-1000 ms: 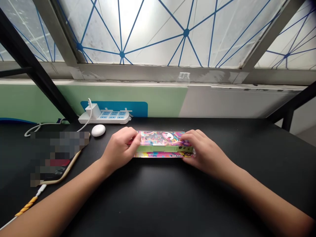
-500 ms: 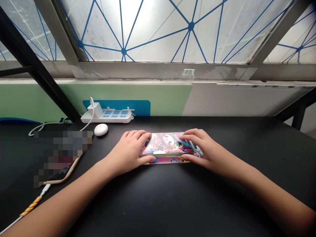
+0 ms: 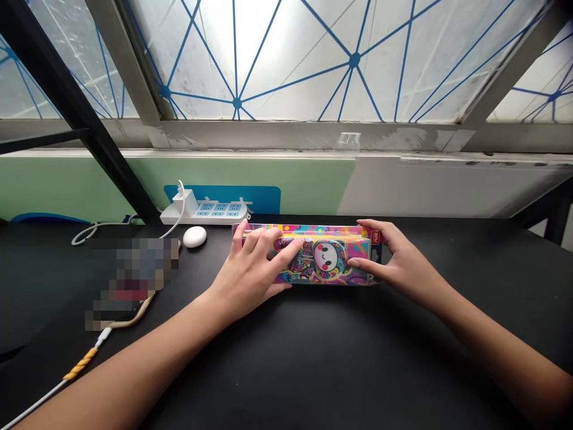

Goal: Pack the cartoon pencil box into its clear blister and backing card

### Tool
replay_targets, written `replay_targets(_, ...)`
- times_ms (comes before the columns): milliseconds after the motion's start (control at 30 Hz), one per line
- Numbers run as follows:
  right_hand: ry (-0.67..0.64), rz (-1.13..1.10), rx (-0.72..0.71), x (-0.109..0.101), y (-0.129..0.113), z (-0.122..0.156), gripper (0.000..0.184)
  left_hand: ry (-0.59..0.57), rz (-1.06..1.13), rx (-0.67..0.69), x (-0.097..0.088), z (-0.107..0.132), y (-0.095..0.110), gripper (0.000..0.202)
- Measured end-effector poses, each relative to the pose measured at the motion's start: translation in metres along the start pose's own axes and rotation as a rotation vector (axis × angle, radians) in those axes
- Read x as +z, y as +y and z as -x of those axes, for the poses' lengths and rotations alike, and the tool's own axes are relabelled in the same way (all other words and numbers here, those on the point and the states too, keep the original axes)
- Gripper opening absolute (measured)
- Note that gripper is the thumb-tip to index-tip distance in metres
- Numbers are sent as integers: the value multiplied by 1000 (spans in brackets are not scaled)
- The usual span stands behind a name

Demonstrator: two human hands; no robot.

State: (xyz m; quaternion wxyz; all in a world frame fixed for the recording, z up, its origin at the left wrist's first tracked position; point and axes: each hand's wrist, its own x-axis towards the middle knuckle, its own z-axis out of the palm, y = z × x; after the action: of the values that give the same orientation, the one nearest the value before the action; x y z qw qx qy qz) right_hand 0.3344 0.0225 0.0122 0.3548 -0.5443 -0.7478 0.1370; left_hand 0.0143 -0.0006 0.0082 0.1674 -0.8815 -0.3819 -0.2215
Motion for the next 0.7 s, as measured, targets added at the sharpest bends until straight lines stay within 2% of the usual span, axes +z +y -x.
replay_targets(67,-18,-19,24,-4,0,-1,77,16,27,8,-1,-1,-2,86)
replay_targets(167,-18,-36,7,-7,1,-2,76,60,63,-65,-5,-4,-7,78)
replay_targets(267,9,-34,-38,-9,0,-1,74,92,96,-170,-11,-6,-16,68)
replay_targets(400,60,-19,-132,-10,-3,2,69,101,140,-173,-18,-6,-22,61)
replay_targets(500,104,36,-247,-10,-7,5,55,23,104,-89,-21,-5,-17,50)
replay_targets(600,41,135,-363,-10,-12,9,37,-106,83,-18,-24,-5,-8,39)
replay_targets(700,-24,196,-409,-11,-17,13,32,-174,81,-39,-28,-6,-3,37)
